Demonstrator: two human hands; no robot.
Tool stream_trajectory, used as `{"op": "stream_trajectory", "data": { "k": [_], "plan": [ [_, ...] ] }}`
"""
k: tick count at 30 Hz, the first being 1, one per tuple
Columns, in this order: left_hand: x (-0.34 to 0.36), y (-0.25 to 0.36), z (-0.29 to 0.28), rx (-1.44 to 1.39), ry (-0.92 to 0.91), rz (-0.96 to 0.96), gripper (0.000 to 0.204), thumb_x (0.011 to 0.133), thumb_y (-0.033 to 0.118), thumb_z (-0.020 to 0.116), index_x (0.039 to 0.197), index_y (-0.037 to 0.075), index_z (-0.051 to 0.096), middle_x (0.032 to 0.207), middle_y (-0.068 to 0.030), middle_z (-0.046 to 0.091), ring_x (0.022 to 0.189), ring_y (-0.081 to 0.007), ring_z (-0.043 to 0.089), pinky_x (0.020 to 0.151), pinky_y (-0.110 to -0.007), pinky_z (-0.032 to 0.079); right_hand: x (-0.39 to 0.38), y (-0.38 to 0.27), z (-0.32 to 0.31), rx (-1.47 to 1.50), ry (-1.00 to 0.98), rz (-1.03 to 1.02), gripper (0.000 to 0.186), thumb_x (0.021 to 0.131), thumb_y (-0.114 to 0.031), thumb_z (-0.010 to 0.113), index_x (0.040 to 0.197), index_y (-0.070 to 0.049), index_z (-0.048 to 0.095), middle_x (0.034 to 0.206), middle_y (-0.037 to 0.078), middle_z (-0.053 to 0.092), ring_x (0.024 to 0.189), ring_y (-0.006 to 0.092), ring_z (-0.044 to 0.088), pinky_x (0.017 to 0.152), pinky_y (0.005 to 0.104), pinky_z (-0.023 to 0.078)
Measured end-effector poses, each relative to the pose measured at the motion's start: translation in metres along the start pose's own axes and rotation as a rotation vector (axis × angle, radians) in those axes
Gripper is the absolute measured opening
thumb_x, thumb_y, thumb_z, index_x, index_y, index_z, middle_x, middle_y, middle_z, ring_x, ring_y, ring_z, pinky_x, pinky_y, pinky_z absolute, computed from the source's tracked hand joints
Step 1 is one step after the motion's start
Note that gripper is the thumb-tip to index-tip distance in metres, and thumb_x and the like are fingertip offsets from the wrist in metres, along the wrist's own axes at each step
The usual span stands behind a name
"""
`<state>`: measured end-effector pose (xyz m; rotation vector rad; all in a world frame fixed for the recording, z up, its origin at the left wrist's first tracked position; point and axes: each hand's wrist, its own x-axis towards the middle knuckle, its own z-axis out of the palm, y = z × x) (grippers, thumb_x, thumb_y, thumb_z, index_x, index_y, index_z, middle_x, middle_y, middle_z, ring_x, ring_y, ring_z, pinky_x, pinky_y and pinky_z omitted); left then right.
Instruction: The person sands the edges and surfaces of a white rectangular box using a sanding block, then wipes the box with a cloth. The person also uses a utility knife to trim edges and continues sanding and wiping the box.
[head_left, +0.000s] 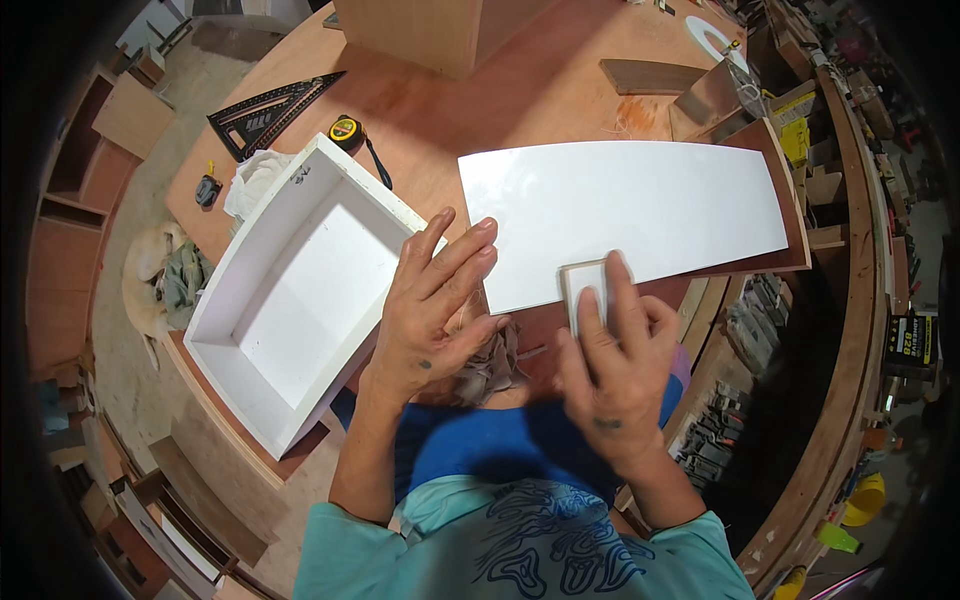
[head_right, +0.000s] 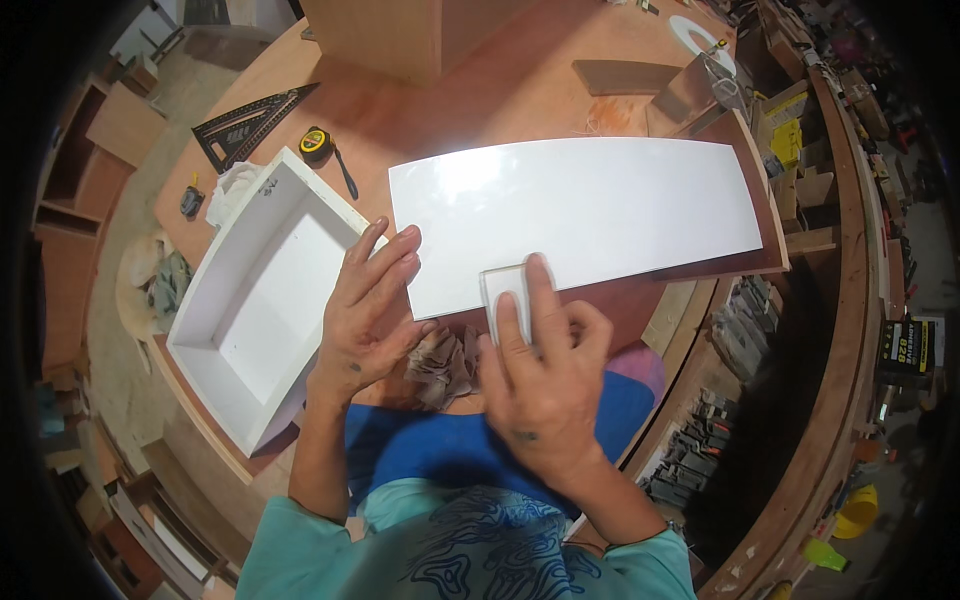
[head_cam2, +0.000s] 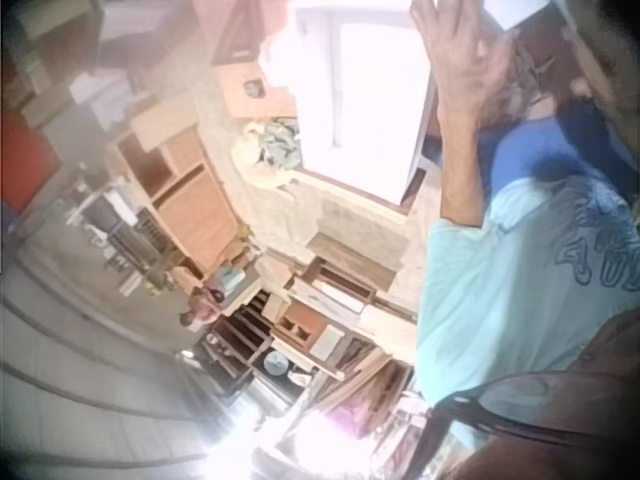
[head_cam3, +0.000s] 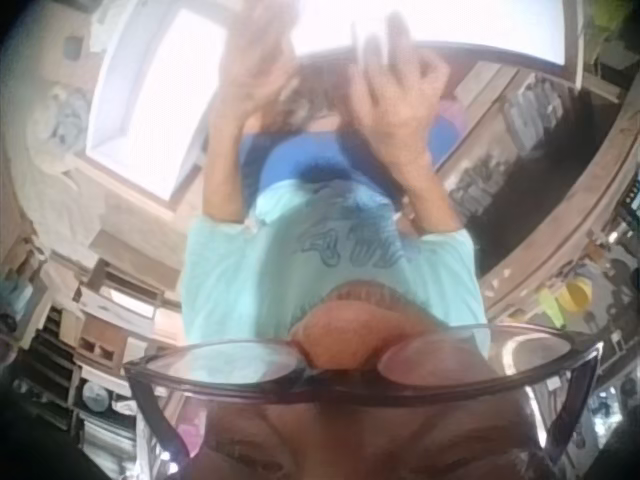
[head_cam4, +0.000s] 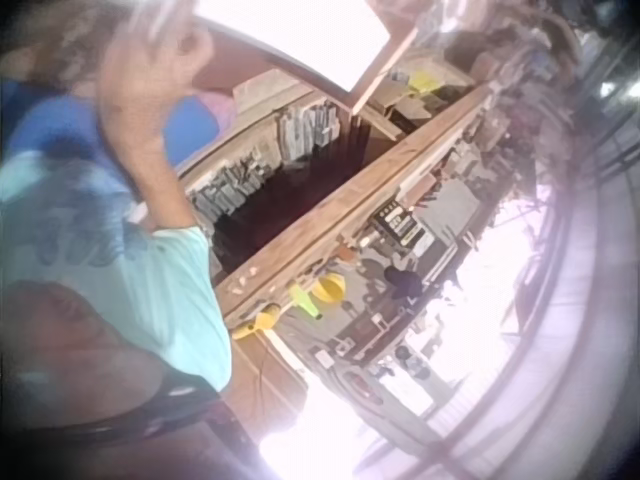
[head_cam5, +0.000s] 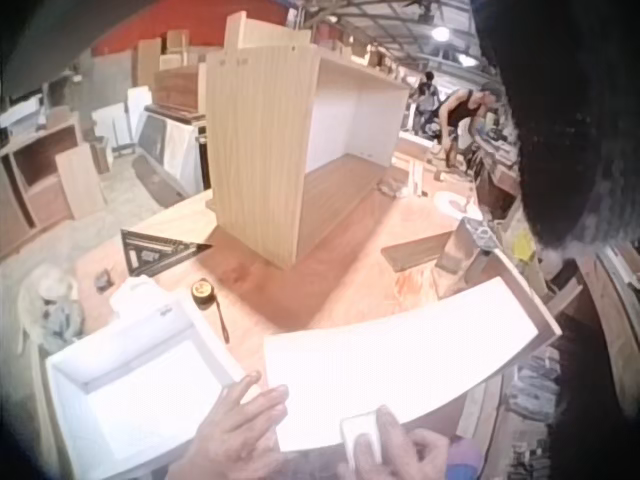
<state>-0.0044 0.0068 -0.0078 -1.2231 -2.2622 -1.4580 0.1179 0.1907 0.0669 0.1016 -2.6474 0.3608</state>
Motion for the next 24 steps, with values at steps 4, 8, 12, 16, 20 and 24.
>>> {"op": "stream_trajectory", "data": {
  "k": [4, 8, 12, 16, 20, 24],
  "plan": [
    [0.004, 0.001, 0.004, 0.022, -0.003, 0.008, 0.067, 0.068, 0.012, 0.084, 0.131, 0.003, 0.063, 0.145, -0.0125, 0.058, 0.141, -0.0438, 0.043, 0.111, -0.052, 0.039, -0.001, -0.010, 0.004, -0.022, -0.003, -0.040, 0.032, 0.082, -0.006, 0.071, 0.111, 0.007, 0.070, 0.139, 0.032, 0.056, 0.096, 0.0386, 0.054, 0.081, 0.0447, 0.048],
    [0.004, 0.005, -0.003, 0.061, -0.063, -0.028, 0.062, 0.071, 0.008, 0.078, 0.130, 0.000, 0.062, 0.145, -0.0170, 0.057, 0.142, -0.0464, 0.041, 0.116, -0.055, 0.035, -0.003, -0.026, 0.014, 0.160, -0.010, -0.021, 0.039, 0.076, -0.005, 0.077, 0.111, 0.011, 0.067, 0.138, 0.031, 0.057, 0.091, 0.0362, 0.056, 0.084, 0.0425, 0.047],
    [-0.002, 0.005, -0.006, 0.061, -0.056, -0.046, 0.067, 0.073, 0.007, 0.078, 0.137, 0.004, 0.060, 0.148, -0.0149, 0.055, 0.144, -0.0448, 0.040, 0.118, -0.056, 0.034, -0.010, 0.011, -0.005, 0.095, 0.022, -0.006, 0.037, 0.077, -0.005, 0.076, 0.110, 0.009, 0.068, 0.139, 0.031, 0.056, 0.096, 0.0361, 0.054, 0.083, 0.0410, 0.048],
    [-0.004, 0.003, -0.004, 0.059, -0.053, -0.039, 0.071, 0.075, 0.005, 0.074, 0.144, 0.012, 0.058, 0.152, -0.0132, 0.051, 0.149, -0.0384, 0.036, 0.122, -0.051, 0.031, -0.023, 0.085, -0.038, -0.214, 0.078, 0.210, 0.035, 0.082, -0.006, 0.071, 0.115, 0.006, 0.070, 0.142, 0.028, 0.056, 0.106, 0.0347, 0.056, 0.095, 0.0427, 0.043],
    [-0.002, 0.007, -0.005, 0.089, -0.058, -0.041, 0.070, 0.076, 0.004, 0.075, 0.144, 0.012, 0.058, 0.151, -0.0132, 0.052, 0.148, -0.0383, 0.036, 0.121, -0.051, 0.032, -0.036, 0.120, -0.040, -0.178, 0.170, 0.305, 0.036, 0.082, -0.005, 0.070, 0.115, 0.007, 0.069, 0.143, 0.027, 0.055, 0.110, 0.0353, 0.054, 0.095, 0.0437, 0.043],
    [0.002, 0.016, -0.008, 0.176, -0.092, -0.060, 0.068, 0.079, 0.004, 0.075, 0.144, 0.011, 0.057, 0.151, -0.0133, 0.052, 0.148, -0.0389, 0.036, 0.121, -0.051, 0.031, -0.026, 0.069, -0.018, -0.041, 0.151, 0.101, 0.037, 0.080, -0.005, 0.070, 0.115, 0.006, 0.069, 0.142, 0.022, 0.058, 0.102, 0.0367, 0.053, 0.092, 0.0451, 0.046]
  ]
}}
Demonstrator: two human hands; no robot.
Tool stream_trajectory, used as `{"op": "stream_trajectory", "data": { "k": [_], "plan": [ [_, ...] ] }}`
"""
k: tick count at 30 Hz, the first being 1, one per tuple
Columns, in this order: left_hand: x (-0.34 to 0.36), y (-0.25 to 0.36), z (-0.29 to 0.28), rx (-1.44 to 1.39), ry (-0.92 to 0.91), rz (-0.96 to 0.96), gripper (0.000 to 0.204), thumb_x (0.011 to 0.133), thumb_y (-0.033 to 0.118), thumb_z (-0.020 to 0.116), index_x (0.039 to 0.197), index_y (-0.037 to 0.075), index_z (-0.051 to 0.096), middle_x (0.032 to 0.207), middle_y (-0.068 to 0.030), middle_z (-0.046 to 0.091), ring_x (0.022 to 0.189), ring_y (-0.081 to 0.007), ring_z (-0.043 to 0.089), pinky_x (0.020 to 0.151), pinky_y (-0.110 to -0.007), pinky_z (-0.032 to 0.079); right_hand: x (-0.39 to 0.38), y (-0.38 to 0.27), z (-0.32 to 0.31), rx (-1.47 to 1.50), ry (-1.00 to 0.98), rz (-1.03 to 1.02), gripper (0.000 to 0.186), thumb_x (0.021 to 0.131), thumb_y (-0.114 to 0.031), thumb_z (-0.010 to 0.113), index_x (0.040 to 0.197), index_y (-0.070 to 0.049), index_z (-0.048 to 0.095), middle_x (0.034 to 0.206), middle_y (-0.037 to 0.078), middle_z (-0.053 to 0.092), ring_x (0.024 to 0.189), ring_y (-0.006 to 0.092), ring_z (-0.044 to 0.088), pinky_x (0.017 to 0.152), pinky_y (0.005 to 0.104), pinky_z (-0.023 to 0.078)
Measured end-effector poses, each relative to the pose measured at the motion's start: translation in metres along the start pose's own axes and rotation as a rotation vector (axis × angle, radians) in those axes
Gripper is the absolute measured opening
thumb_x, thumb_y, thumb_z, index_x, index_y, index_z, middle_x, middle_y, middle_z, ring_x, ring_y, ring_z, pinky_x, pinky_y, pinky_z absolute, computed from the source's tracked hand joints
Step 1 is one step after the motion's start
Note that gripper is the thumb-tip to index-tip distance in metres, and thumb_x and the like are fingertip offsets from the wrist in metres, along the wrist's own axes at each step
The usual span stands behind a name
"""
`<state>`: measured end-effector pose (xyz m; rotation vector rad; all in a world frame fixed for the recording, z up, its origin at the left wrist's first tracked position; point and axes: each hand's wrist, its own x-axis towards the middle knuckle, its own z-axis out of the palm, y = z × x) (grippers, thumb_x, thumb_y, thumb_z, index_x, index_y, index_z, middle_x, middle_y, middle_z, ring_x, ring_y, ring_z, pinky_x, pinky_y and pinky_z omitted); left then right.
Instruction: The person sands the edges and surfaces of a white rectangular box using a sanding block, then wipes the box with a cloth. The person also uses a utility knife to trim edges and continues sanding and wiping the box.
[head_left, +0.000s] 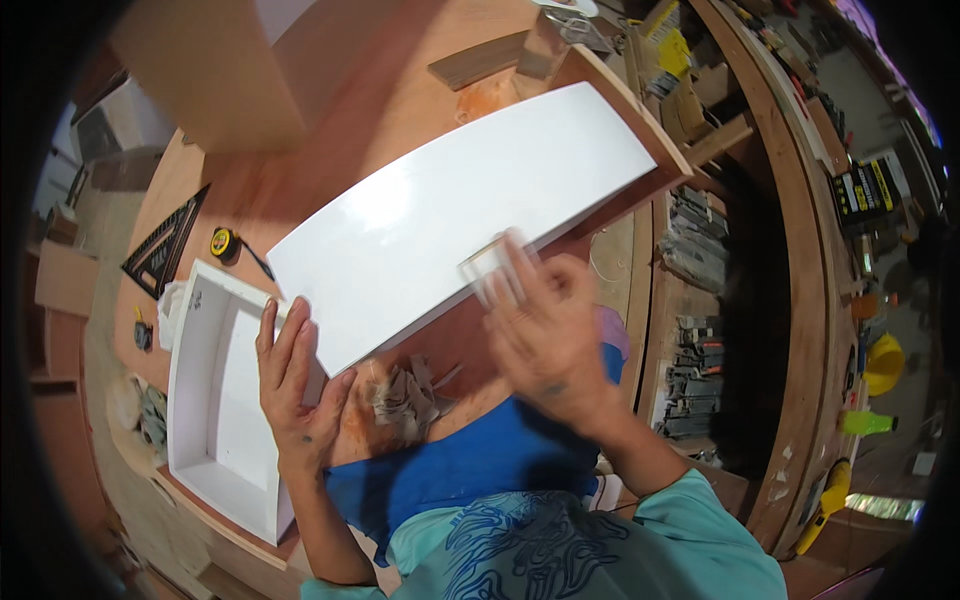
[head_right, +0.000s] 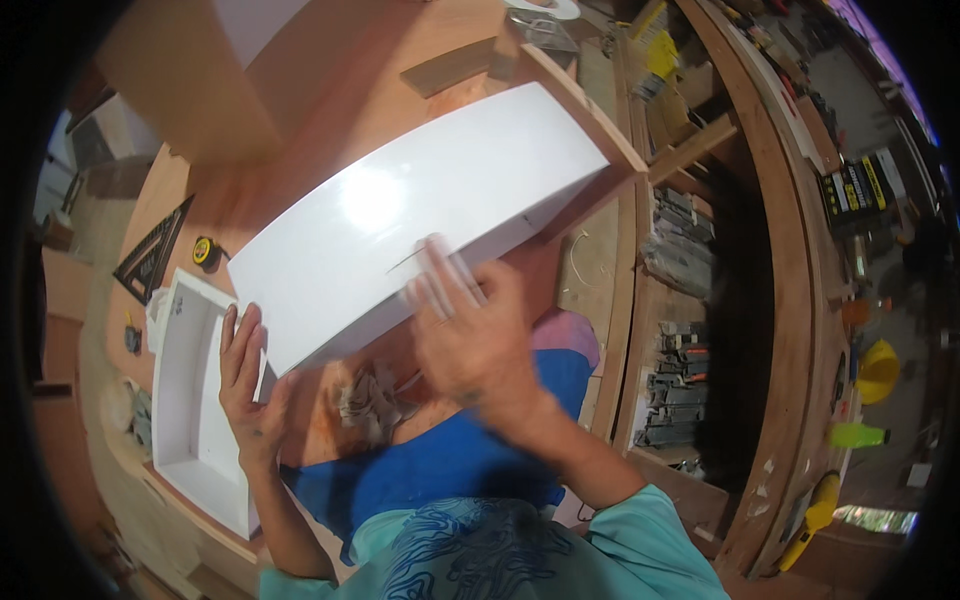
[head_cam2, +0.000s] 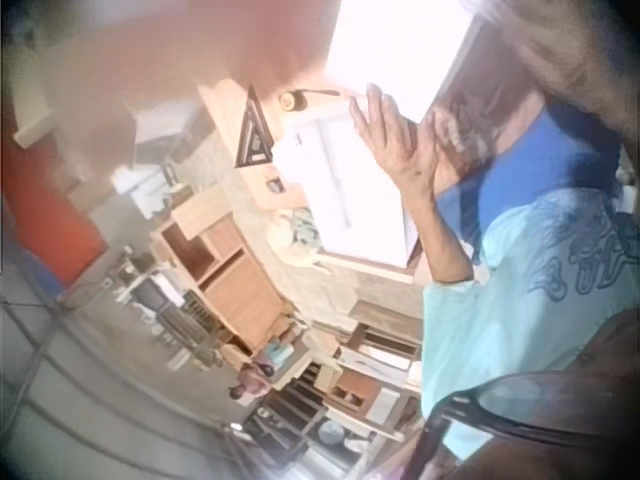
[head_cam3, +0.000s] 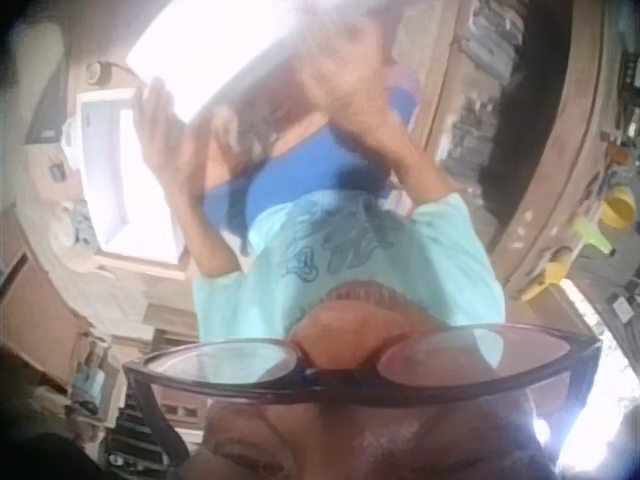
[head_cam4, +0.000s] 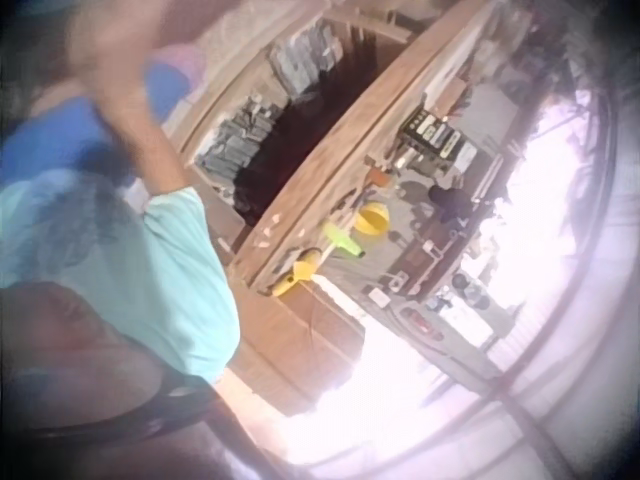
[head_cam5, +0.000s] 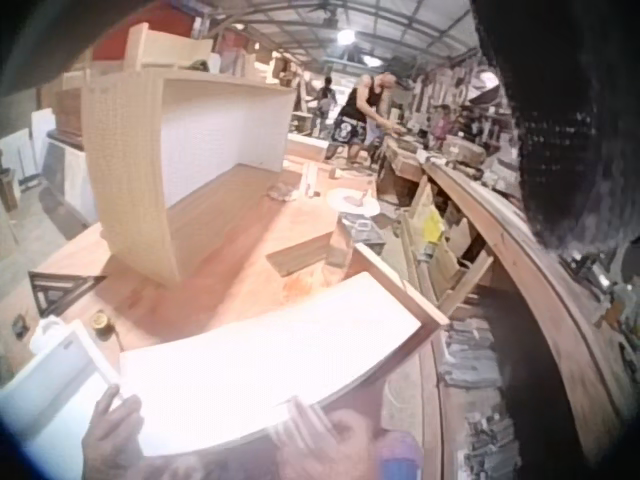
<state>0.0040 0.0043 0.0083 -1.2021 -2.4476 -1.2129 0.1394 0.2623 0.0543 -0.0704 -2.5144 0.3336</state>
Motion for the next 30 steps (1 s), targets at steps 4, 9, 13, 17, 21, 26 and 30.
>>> {"op": "stream_trajectory", "data": {
  "k": [4, 9, 13, 17, 21, 26, 30],
  "plan": [
    [0.002, 0.005, -0.012, 0.125, -0.045, 0.025, 0.058, 0.086, 0.008, 0.073, 0.143, 0.007, 0.057, 0.152, -0.0122, 0.052, 0.148, -0.0403, 0.036, 0.120, -0.051, 0.031, -0.001, 0.000, 0.005, 0.084, 0.033, -0.018, 0.035, 0.079, -0.008, 0.068, 0.112, 0.003, 0.069, 0.139, 0.019, 0.061, 0.102, 0.0398, 0.055, 0.090, 0.0469, 0.046],
    [0.010, 0.018, -0.023, 0.324, -0.118, 0.075, 0.042, 0.090, 0.009, 0.071, 0.132, 0.007, 0.066, 0.145, -0.0117, 0.059, 0.148, -0.0407, 0.036, 0.119, -0.053, 0.031, 0.006, 0.104, -0.021, -0.229, 0.219, 0.011, 0.033, 0.082, -0.003, 0.065, 0.114, 0.003, 0.070, 0.133, 0.019, 0.065, 0.104, 0.0334, 0.056, 0.090, 0.0478, 0.047],
    [0.016, 0.029, -0.015, 0.446, -0.158, 0.226, 0.036, 0.089, -0.001, 0.069, 0.122, 0.012, 0.071, 0.137, -0.0062, 0.066, 0.144, -0.0437, 0.041, 0.118, -0.064, 0.024, 0.004, 0.147, -0.030, -0.196, 0.320, 0.201, 0.035, 0.082, 0.001, 0.065, 0.116, -0.001, 0.071, 0.134, 0.013, 0.066, 0.106, 0.0339, 0.056, 0.092, 0.0465, 0.047],
    [0.017, 0.040, 0.002, 0.479, -0.130, 0.252, 0.033, 0.091, -0.006, 0.063, 0.119, 0.010, 0.072, 0.136, -0.0064, 0.067, 0.142, -0.0431, 0.045, 0.116, -0.064, 0.028, -0.006, 0.119, -0.004, -0.176, 0.281, 0.119, 0.035, 0.084, -0.003, 0.062, 0.118, -0.003, 0.072, 0.136, 0.008, 0.065, 0.107, 0.0352, 0.055, 0.095, 0.0425, 0.046],
    [0.030, 0.040, 0.007, 0.492, -0.157, 0.311, 0.034, 0.092, -0.008, 0.061, 0.120, 0.008, 0.070, 0.136, -0.0091, 0.066, 0.141, -0.0437, 0.046, 0.115, -0.063, 0.032, -0.001, 0.099, -0.017, -0.092, 0.274, 0.128, 0.033, 0.085, -0.003, 0.059, 0.115, -0.002, 0.072, 0.136, 0.009, 0.065, 0.106, 0.0357, 0.056, 0.095, 0.0418, 0.047],
    [0.054, 0.045, 0.019, 0.421, -0.211, 0.385, 0.032, 0.092, -0.009, 0.061, 0.118, 0.007, 0.070, 0.135, -0.0110, 0.066, 0.139, -0.0440, 0.047, 0.112, -0.060, 0.039, -0.003, 0.141, -0.029, -0.049, 0.449, 0.189, 0.030, 0.084, -0.005, 0.064, 0.112, 0.002, 0.073, 0.135, 0.013, 0.065, 0.108, 0.0365, 0.057, 0.093, 0.0416, 0.049],
    [0.092, 0.070, 0.050, 0.390, -0.239, 0.441, 0.022, 0.084, -0.007, 0.073, 0.104, 0.002, 0.072, 0.123, -0.0121, 0.071, 0.129, -0.0431, 0.056, 0.102, -0.050, 0.050, -0.036, 0.106, -0.006, 0.195, 0.557, 0.288, 0.032, 0.081, -0.003, 0.070, 0.113, 0.002, 0.073, 0.136, 0.014, 0.065, 0.109, 0.0361, 0.057, 0.092, 0.0405, 0.051]
  ]
}}
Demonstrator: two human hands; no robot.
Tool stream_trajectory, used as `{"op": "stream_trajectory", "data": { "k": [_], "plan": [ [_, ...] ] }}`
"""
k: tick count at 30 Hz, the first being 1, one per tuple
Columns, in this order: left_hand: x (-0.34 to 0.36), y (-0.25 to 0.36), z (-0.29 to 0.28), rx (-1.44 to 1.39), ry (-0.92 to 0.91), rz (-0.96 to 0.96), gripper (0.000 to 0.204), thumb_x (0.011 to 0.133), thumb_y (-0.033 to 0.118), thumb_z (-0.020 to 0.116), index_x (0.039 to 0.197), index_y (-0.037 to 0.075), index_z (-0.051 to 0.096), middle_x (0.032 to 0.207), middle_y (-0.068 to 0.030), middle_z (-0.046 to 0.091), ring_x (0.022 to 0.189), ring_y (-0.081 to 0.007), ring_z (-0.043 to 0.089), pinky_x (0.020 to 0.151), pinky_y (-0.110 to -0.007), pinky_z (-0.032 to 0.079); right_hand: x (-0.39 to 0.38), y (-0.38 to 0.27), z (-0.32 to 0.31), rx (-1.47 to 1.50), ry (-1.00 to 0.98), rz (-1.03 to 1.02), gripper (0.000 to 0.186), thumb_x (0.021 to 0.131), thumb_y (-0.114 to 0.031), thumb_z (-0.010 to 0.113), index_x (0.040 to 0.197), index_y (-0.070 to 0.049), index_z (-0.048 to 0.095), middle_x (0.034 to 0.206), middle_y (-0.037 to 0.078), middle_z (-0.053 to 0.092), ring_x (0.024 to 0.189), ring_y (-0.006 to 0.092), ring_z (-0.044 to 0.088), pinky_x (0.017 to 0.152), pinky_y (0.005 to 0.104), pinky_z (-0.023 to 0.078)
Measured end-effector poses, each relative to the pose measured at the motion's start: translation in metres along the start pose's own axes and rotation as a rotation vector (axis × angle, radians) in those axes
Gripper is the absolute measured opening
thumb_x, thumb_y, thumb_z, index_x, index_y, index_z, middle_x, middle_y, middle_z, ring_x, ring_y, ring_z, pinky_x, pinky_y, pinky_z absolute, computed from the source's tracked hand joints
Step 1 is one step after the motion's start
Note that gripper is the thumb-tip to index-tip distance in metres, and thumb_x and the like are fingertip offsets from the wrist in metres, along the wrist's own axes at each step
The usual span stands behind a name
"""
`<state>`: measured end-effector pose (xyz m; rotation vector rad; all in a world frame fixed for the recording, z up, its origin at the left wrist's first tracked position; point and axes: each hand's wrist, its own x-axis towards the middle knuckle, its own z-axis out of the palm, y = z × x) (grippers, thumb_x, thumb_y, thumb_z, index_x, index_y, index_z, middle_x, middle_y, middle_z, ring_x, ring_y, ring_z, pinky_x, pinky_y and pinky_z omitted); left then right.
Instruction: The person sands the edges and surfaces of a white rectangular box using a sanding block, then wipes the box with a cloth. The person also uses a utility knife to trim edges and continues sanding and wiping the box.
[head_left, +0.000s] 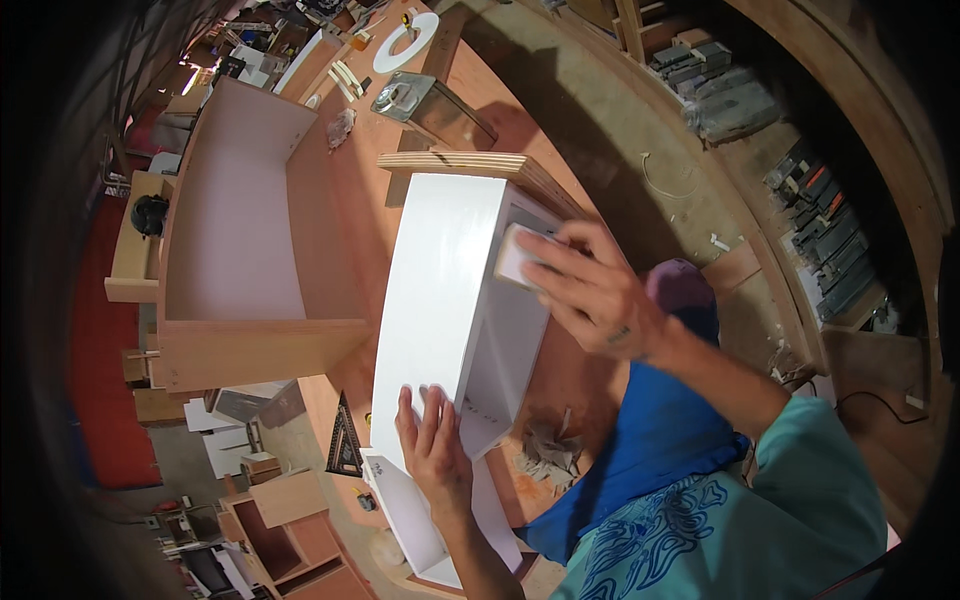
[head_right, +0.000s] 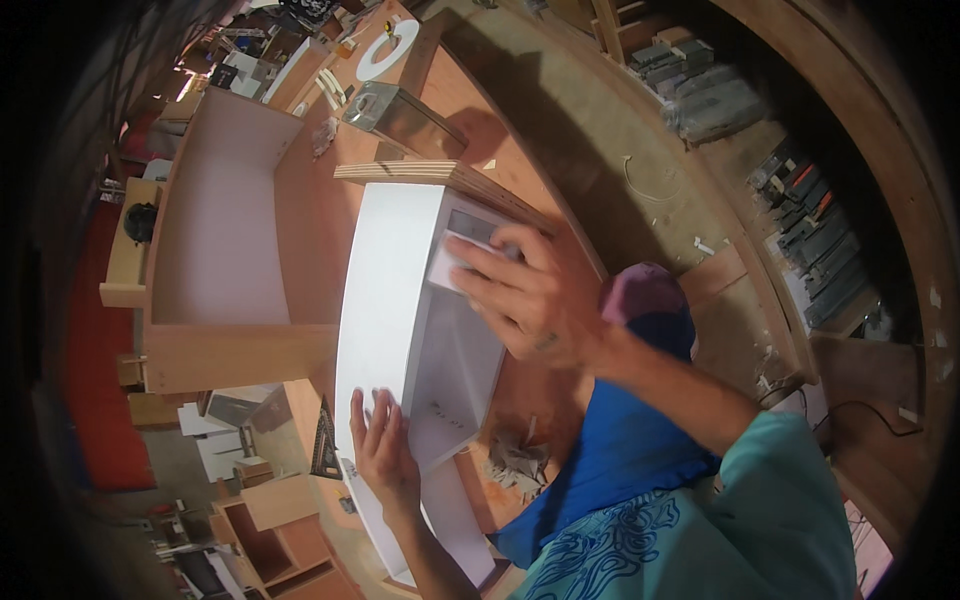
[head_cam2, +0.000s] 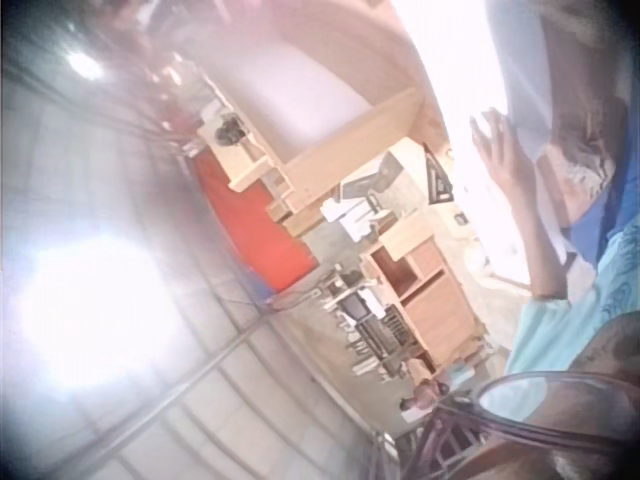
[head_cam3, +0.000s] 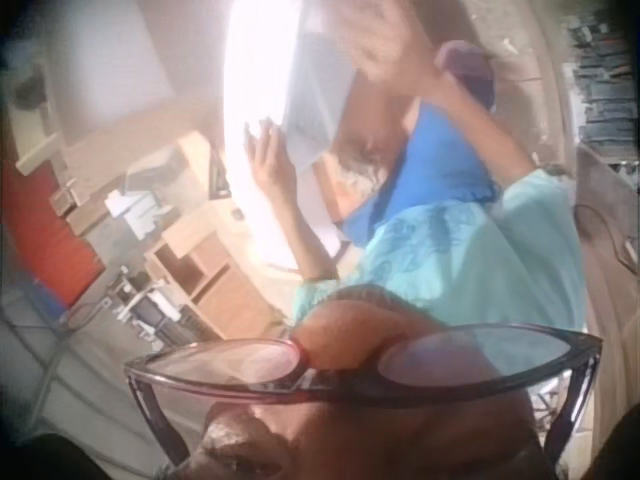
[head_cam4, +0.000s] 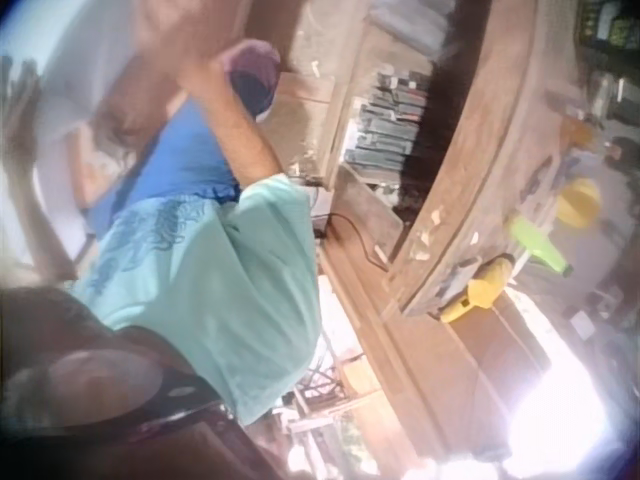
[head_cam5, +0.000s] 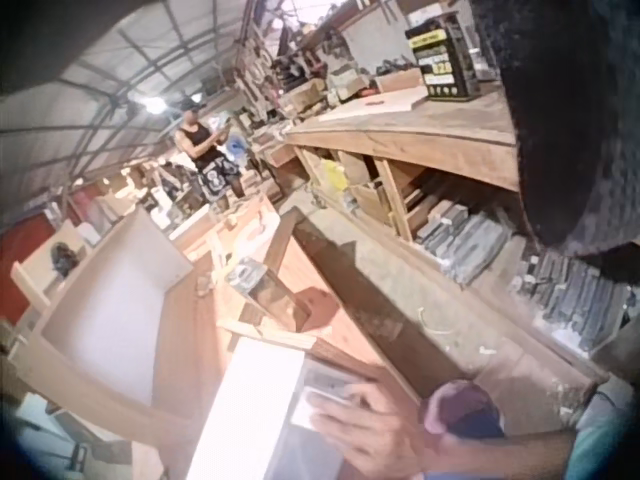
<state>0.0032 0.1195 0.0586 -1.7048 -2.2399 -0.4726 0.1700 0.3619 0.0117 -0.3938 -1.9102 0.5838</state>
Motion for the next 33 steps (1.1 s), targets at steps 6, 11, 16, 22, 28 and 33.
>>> {"op": "stream_trajectory", "data": {
  "k": [6, 11, 16, 22, 28, 33],
  "plan": [
    [0.104, 0.021, 0.027, -0.201, 0.074, 0.098, 0.017, 0.077, -0.006, 0.080, 0.089, 0.001, 0.069, 0.104, -0.0125, 0.070, 0.108, -0.0334, 0.068, 0.084, -0.041, 0.058, -0.112, -0.010, 0.036, 0.266, -0.005, 0.444, 0.036, 0.081, 0.000, 0.073, 0.117, 0.004, 0.072, 0.137, 0.012, 0.065, 0.108, 0.0323, 0.057, 0.095, 0.0386, 0.049],
    [0.186, 0.051, 0.066, -0.237, 0.117, 0.187, 0.011, 0.084, 0.003, 0.078, 0.086, -0.001, 0.069, 0.097, -0.0126, 0.069, 0.084, -0.0273, 0.067, 0.072, -0.037, 0.052, -0.141, -0.012, 0.047, 0.436, -0.130, 0.661, 0.037, 0.083, -0.001, 0.073, 0.120, 0.002, 0.071, 0.142, 0.014, 0.061, 0.117, 0.0288, 0.059, 0.104, 0.0395, 0.043],
    [0.222, 0.077, 0.083, -0.252, 0.121, 0.031, 0.010, 0.087, 0.007, 0.076, 0.087, -0.002, 0.072, 0.088, -0.0089, 0.066, 0.074, -0.0220, 0.061, 0.066, -0.035, 0.047, -0.142, 0.010, 0.050, 0.481, -0.171, 0.598, 0.037, 0.088, -0.006, 0.069, 0.125, 0.001, 0.068, 0.143, 0.016, 0.059, 0.116, 0.0262, 0.058, 0.107, 0.0409, 0.038],
    [0.218, 0.036, 0.071, -0.296, 0.137, -0.117, 0.020, 0.095, 0.014, 0.065, 0.094, -0.006, 0.071, 0.082, -0.0100, 0.063, 0.073, -0.0193, 0.059, 0.069, -0.035, 0.047, -0.144, 0.015, 0.057, 0.658, 0.033, 0.931, 0.033, 0.094, -0.013, 0.065, 0.124, 0.000, 0.067, 0.130, 0.015, 0.066, 0.103, 0.0216, 0.065, 0.095, 0.0321, 0.048],
    [0.165, -0.025, 0.030, -0.092, -0.064, -0.255, 0.033, 0.098, 0.024, 0.065, 0.111, -0.006, 0.068, 0.106, -0.0182, 0.069, 0.089, -0.0324, 0.064, 0.080, -0.041, 0.051, -0.123, 0.031, 0.024, 1.838, 0.401, 1.427, 0.041, 0.105, -0.034, 0.050, 0.127, -0.002, 0.062, 0.109, 0.012, 0.071, 0.094, 0.0212, 0.069, 0.083, 0.0348, 0.057],
    [0.079, -0.053, 0.008, -0.069, -0.331, -0.323, 0.066, 0.105, 0.043, 0.047, 0.154, -0.001, 0.036, 0.160, -0.0237, 0.036, 0.147, -0.0394, 0.034, 0.119, -0.046, 0.029, -0.103, 0.022, 0.003, 2.089, 0.376, 1.182, 0.048, 0.106, -0.034, 0.047, 0.135, 0.002, 0.056, 0.121, 0.018, 0.067, 0.100, 0.0292, 0.068, 0.088, 0.0403, 0.057]
  ]
}}
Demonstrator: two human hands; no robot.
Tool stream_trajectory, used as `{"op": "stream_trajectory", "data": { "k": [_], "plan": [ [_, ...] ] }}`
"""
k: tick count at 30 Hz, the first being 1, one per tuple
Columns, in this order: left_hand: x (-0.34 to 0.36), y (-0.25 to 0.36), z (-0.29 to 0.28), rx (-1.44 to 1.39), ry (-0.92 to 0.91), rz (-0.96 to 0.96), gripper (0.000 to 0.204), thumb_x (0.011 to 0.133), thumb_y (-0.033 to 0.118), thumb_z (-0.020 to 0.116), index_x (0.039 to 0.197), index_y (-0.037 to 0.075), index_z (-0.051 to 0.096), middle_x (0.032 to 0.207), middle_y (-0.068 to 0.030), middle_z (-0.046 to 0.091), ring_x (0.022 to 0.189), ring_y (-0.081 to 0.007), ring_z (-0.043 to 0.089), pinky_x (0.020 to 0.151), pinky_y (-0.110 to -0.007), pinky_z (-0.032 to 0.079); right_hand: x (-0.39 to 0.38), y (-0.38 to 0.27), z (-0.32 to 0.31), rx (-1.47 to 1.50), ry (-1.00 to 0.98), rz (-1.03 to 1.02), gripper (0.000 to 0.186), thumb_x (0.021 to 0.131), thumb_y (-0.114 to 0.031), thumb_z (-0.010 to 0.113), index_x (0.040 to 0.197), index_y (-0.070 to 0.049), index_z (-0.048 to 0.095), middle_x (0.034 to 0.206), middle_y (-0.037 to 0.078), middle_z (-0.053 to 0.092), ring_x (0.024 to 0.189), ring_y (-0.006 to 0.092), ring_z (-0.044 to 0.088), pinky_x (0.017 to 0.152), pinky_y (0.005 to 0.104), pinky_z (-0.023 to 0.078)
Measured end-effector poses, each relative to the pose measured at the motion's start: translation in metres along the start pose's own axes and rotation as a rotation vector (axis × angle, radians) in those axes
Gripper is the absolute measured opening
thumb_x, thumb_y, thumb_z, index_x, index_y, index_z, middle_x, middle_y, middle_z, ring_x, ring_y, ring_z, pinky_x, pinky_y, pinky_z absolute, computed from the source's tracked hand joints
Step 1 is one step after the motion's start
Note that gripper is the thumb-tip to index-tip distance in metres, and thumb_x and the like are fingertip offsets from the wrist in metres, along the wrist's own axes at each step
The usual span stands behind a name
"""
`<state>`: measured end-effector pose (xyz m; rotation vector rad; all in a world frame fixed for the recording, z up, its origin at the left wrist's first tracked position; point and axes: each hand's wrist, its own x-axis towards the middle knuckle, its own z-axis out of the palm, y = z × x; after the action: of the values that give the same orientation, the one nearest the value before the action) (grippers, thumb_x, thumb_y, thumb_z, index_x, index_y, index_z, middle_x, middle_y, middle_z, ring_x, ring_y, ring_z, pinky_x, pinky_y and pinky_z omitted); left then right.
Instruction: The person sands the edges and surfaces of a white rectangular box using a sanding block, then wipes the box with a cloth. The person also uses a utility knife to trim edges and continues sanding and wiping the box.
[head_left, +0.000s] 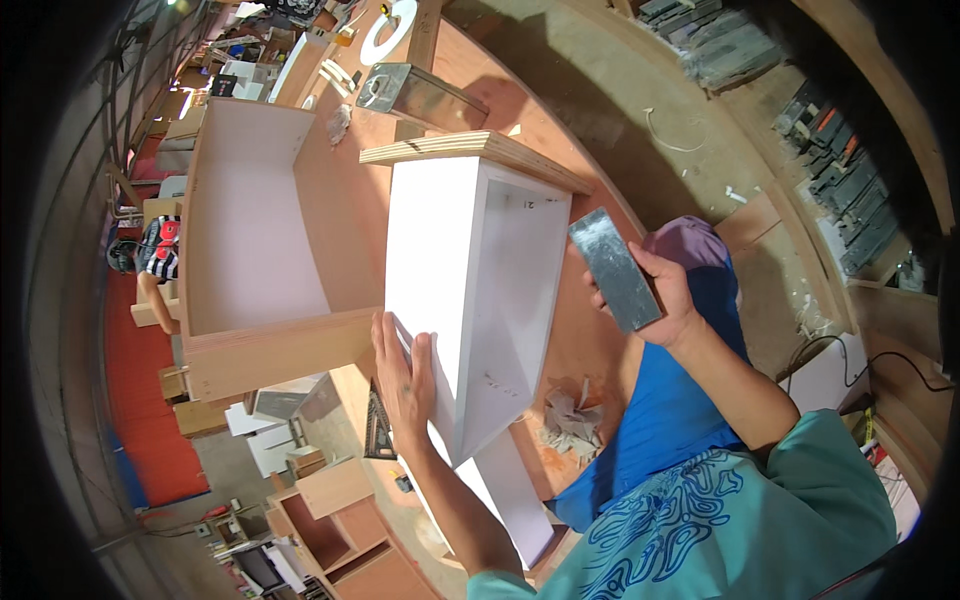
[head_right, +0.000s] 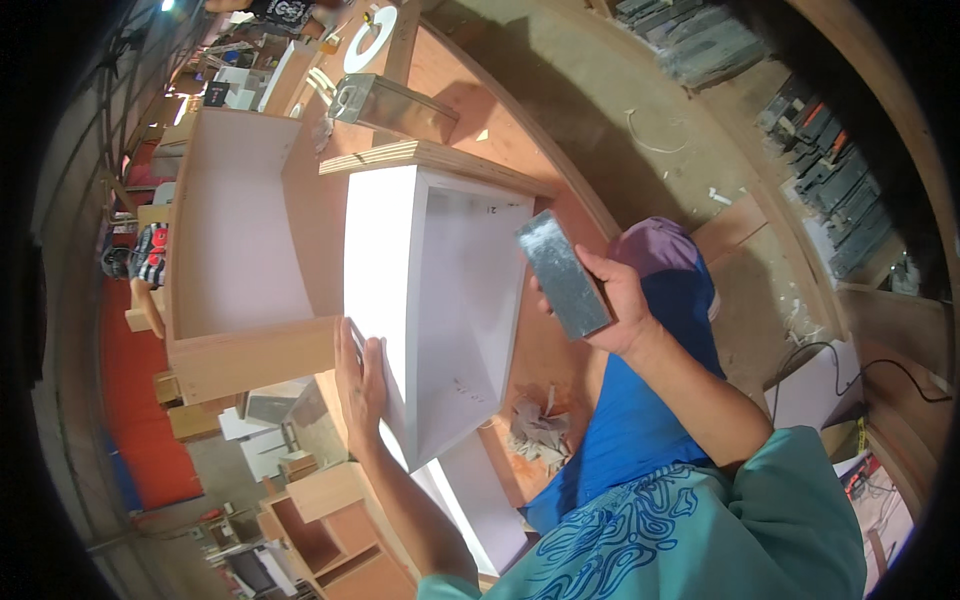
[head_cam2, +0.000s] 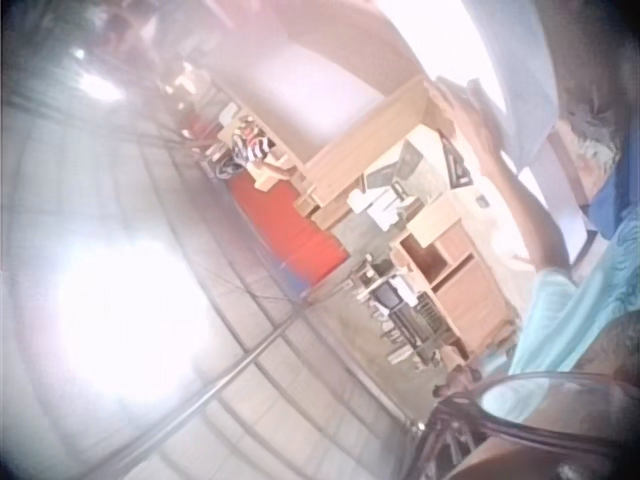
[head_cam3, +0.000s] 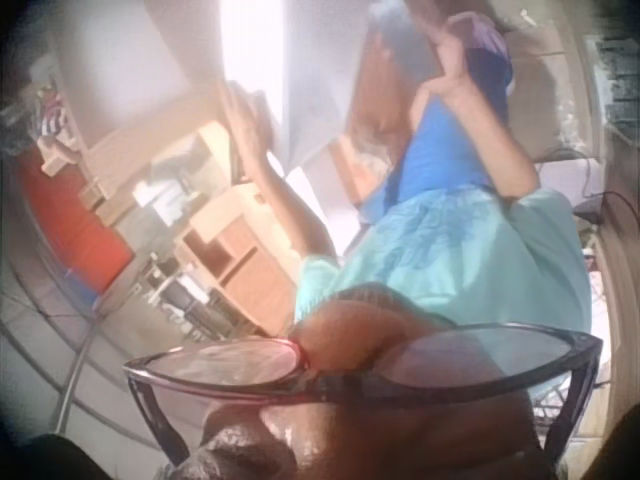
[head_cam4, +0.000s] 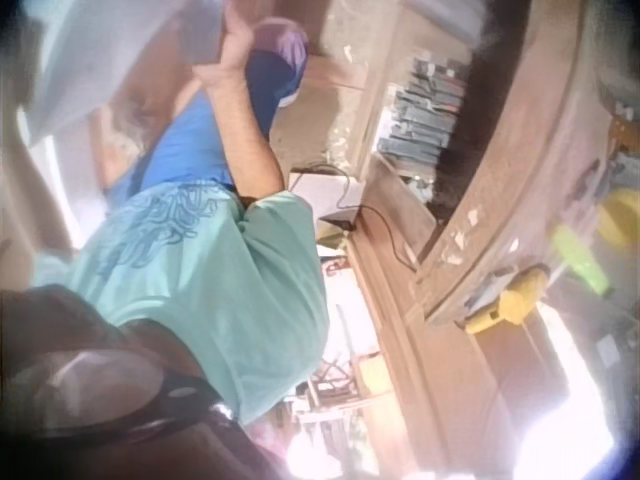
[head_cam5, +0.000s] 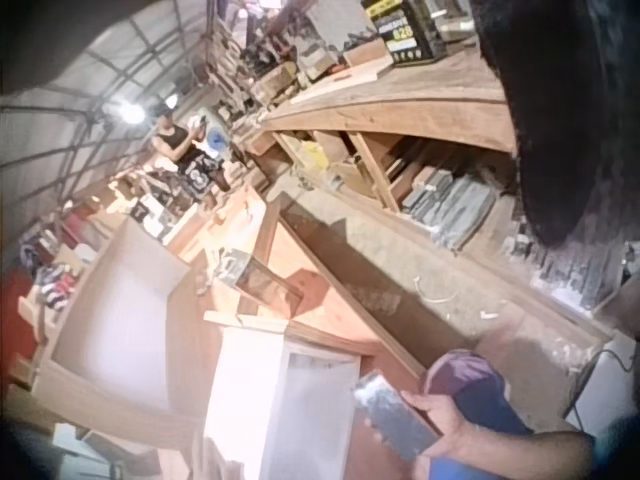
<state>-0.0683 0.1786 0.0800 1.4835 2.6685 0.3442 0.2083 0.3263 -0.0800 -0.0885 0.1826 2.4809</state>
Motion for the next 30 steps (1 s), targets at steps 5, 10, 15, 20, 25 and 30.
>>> {"op": "stream_trajectory", "data": {
  "k": [5, 10, 15, 20, 25, 30],
  "plan": [
    [-0.089, 0.015, 0.029, 0.146, 0.049, 0.094, 0.058, 0.109, 0.034, 0.039, 0.161, 0.010, 0.028, 0.168, -0.0186, 0.020, 0.156, -0.0384, 0.014, 0.124, -0.056, 0.010, -0.005, 0.010, 0.019, 0.012, -0.177, 0.078, 0.059, 0.105, -0.034, 0.047, 0.148, 0.006, 0.041, 0.143, 0.024, 0.052, 0.111, 0.0323, 0.063, 0.089, 0.0423, 0.057],
    [-0.185, 0.053, 0.110, 0.171, 0.086, 0.302, 0.066, 0.095, 0.029, 0.067, 0.149, 0.003, 0.042, 0.159, -0.0273, 0.032, 0.143, -0.0519, 0.033, 0.116, -0.059, 0.030, -0.008, 0.021, 0.025, 0.052, -0.247, 0.163, 0.062, 0.105, -0.033, 0.048, 0.151, 0.007, 0.035, 0.150, 0.027, 0.044, 0.118, 0.0328, 0.060, 0.093, 0.0426, 0.056],
    [-0.249, 0.022, 0.196, 0.059, -0.039, -0.248, 0.060, 0.095, 0.021, 0.064, 0.146, -0.003, 0.043, 0.146, -0.0345, 0.041, 0.129, -0.0513, 0.045, 0.107, -0.051, 0.041, -0.014, 0.020, 0.019, -0.005, -0.296, 0.229, 0.061, 0.105, -0.034, 0.047, 0.149, 0.007, 0.039, 0.147, 0.027, 0.048, 0.116, 0.0322, 0.062, 0.095, 0.0424, 0.056],
    [-0.242, 0.011, 0.204, -0.448, -0.036, -0.377, 0.052, 0.094, 0.009, 0.057, 0.144, -0.003, 0.048, 0.123, -0.0245, 0.058, 0.113, -0.0374, 0.057, 0.094, -0.043, 0.047, -0.016, 0.026, 0.030, -0.640, -0.132, 0.065, 0.050, 0.104, -0.021, 0.054, 0.146, 0.004, 0.049, 0.146, 0.021, 0.052, 0.119, 0.0316, 0.062, 0.099, 0.0391, 0.053],
    [-0.157, 0.067, 0.120, -0.926, 0.134, -0.212, 0.033, 0.095, 0.007, 0.058, 0.126, -0.003, 0.061, 0.104, -0.0159, 0.065, 0.095, -0.0249, 0.063, 0.084, -0.036, 0.050, -0.017, 0.036, 0.053, -1.628, -0.514, -0.449, 0.044, 0.093, -0.005, 0.066, 0.136, -0.001, 0.063, 0.146, 0.021, 0.054, 0.129, 0.0308, 0.054, 0.106, 0.0384, 0.046],
    [-0.122, 0.094, 0.089, -1.293, 0.164, -0.235, 0.022, 0.102, 0.006, 0.053, 0.120, -0.002, 0.062, 0.106, -0.0061, 0.066, 0.094, -0.0109, 0.059, 0.082, -0.025, 0.047, -0.029, 0.051, 0.066, -1.904, -0.618, -0.570, 0.046, 0.088, -0.005, 0.069, 0.133, 0.001, 0.064, 0.147, 0.025, 0.051, 0.126, 0.0378, 0.055, 0.105, 0.0417, 0.045]
  ]
}}
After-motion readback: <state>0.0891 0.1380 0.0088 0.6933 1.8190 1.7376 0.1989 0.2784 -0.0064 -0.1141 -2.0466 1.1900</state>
